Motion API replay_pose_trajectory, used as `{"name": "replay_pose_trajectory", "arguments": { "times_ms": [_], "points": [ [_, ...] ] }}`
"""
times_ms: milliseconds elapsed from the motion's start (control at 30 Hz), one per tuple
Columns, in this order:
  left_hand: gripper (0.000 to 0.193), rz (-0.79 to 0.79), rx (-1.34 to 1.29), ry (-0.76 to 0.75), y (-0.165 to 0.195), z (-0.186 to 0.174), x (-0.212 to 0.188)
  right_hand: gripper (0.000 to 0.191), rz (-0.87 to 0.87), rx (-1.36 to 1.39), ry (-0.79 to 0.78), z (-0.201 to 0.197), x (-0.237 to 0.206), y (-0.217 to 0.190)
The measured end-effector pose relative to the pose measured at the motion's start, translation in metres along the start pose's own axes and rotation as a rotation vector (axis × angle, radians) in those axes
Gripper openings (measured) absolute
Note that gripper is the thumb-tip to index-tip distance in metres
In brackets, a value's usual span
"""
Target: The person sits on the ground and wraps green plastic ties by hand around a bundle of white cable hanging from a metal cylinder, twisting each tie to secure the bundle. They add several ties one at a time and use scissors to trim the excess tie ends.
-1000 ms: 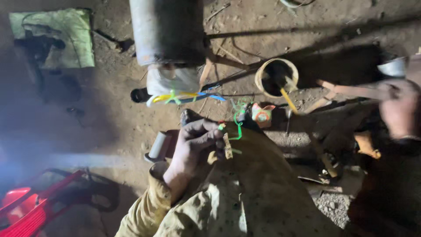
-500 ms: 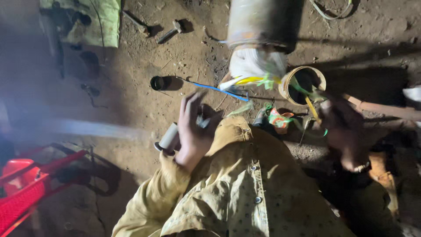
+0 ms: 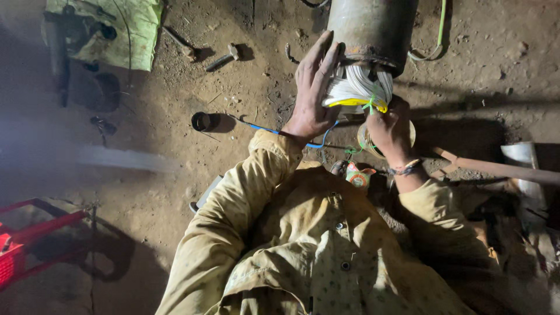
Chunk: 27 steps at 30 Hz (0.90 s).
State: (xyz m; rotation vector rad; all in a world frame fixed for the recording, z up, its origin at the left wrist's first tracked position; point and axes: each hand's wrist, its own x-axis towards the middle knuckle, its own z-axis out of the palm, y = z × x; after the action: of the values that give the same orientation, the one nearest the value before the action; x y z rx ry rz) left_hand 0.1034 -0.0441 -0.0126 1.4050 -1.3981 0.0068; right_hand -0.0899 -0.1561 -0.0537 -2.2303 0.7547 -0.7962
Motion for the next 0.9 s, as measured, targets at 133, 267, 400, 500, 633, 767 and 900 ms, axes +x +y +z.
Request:
{"name": "replay_pose_trajectory", "arguments": {
  "times_ms": [133, 267, 400, 500, 633, 767, 900],
  "points": [
    [0.088, 0.102, 0.057, -0.062, -0.003, -0.009, 0.01, 0.012, 0.216, 0.278, 0.066, 0.016, 0.001, -0.013],
    [0.092, 0.155, 0.179, -0.241, 0.01, -0.022, 0.029, 0.029, -0.102, -0.019, 0.057, 0.019, -0.004, -0.03],
    [0.079, 0.352, 0.468, -0.528, 0.033, -0.016, 0.062, 0.034, -0.305, -0.198, 0.046, 0.028, -0.006, -0.038],
    [0.069, 0.47, 0.431, -0.562, 0.044, -0.01, 0.077, 0.031, -0.404, -0.173, 0.052, 0.032, -0.003, -0.035],
    [0.066, 0.479, 0.345, -0.527, 0.043, -0.013, 0.08, 0.012, 0.07, 0.14, -0.156, 0.017, -0.016, -0.023],
    [0.062, 0.517, 0.327, -0.515, 0.04, -0.02, 0.073, 0.011, 0.264, 0.627, 0.321, -0.014, -0.049, -0.035],
    [0.067, 0.548, 0.225, -0.524, 0.034, -0.024, 0.069, 0.02, 0.034, 0.238, 0.415, -0.029, -0.055, -0.05]
  ]
}}
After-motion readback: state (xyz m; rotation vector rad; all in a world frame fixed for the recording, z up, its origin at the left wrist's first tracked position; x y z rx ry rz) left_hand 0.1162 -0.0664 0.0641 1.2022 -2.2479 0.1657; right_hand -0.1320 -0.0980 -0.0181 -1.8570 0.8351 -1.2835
